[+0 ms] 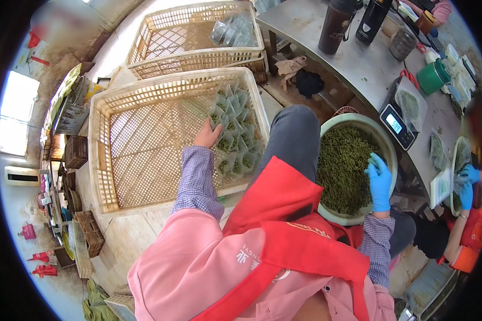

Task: The person scoops green tea leaves from a bowl into small plastic bags, weighs each bag on a digital scale, and places the filled bags into a crate. The person repeats this process continuously while other workers perform similar tasks nearby.

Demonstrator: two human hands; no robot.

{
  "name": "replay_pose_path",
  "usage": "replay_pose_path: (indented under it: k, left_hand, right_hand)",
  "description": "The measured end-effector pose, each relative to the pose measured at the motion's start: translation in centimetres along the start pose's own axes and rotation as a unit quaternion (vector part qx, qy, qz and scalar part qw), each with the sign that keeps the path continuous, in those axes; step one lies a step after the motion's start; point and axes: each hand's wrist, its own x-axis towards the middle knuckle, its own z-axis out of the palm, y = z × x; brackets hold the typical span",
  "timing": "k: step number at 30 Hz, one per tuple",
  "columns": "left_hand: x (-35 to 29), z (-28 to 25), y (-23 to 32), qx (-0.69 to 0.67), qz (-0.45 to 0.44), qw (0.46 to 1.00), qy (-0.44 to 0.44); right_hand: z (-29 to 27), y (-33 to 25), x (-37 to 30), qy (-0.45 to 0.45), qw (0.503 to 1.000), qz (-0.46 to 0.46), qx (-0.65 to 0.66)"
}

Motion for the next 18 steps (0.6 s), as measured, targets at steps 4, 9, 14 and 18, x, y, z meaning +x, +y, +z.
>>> replay_pose_path:
  k: [4, 9, 14, 18]
  left_hand:
    - [-1.1, 0.0, 1.7, 0.021, 0.048, 0.994, 0.1]
    - [-3.8, -1.8, 9.5, -0.119, 0.173, 0.954, 0.216]
    - [-10.0, 1.5, 22.2, -0.11, 0.489, 0.855, 0.133]
    - [-15.8, 6.9, 29.9, -0.088, 0.594, 0.787, -0.144]
  right_hand:
    - [1.0, 0.8, -1.1, -0.044, 0.978, 0.012, -0.204]
    - [3.9, 3.2, -2.4, -0.036, 0.925, -0.06, -0.372]
    - [4.1, 2.6, -1.9, -0.041, 0.961, -0.024, -0.271]
    - [1.4, -0.6, -2.0, -0.02, 0.997, 0.073, 0.005]
